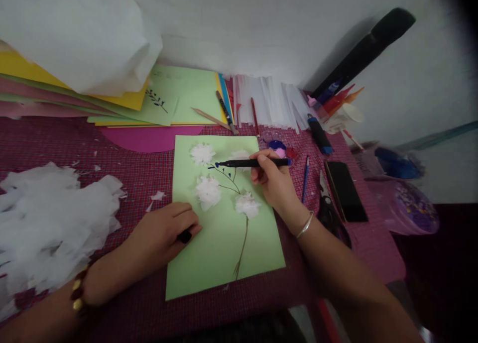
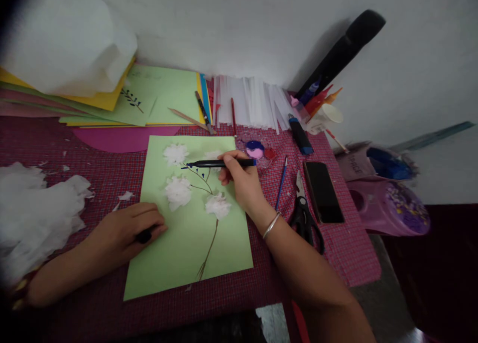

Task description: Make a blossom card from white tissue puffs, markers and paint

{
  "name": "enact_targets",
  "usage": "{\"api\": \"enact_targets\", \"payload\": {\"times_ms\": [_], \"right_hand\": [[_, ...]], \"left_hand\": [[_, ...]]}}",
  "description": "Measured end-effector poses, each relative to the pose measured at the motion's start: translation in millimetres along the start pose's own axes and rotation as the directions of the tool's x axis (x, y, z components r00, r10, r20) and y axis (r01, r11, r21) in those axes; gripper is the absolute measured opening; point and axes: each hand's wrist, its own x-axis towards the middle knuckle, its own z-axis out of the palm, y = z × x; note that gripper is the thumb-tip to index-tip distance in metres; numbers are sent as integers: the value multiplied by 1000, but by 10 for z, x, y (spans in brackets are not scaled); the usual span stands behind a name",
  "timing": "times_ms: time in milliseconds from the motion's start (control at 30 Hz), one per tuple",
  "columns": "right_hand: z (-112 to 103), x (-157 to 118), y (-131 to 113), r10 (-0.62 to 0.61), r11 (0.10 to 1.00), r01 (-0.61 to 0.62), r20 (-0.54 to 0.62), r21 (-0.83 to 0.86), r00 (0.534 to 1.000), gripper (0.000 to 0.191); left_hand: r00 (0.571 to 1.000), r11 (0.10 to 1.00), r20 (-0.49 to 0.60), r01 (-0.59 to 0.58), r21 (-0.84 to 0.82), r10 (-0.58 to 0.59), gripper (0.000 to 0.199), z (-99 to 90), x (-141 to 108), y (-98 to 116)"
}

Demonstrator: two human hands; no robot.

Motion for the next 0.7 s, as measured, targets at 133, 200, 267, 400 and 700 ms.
{"api": "enact_targets", "payload": {"times_ms": [133, 200, 267, 400, 700], "right_hand": [[32, -44, 4, 5, 997, -2, 36, -83, 999, 10], [37, -53, 4, -9, 994, 13, 37, -108, 999, 10], [35, -56, 0, -16, 992, 21, 40, -125, 999, 9], [33, -67, -14, -23, 989, 34, 75, -146, 997, 7], [116, -75, -15, -19, 989, 31, 86, -144, 996, 10]], "left_hand": [[1000, 1000, -3, -2, -3, 2, 21, 2, -6, -4], [1000, 1000, -4, -10, -12, 10, 19, 7, -8, -6], [1000, 1000, -14, -18, -13, 18, 18, 16, -9, -9], [999, 1000, -28, -23, -14, 23, 17, 34, -9, -15], [1000, 1000, -11, -12, -24, 11, 18, 7, -3, 3]]}}
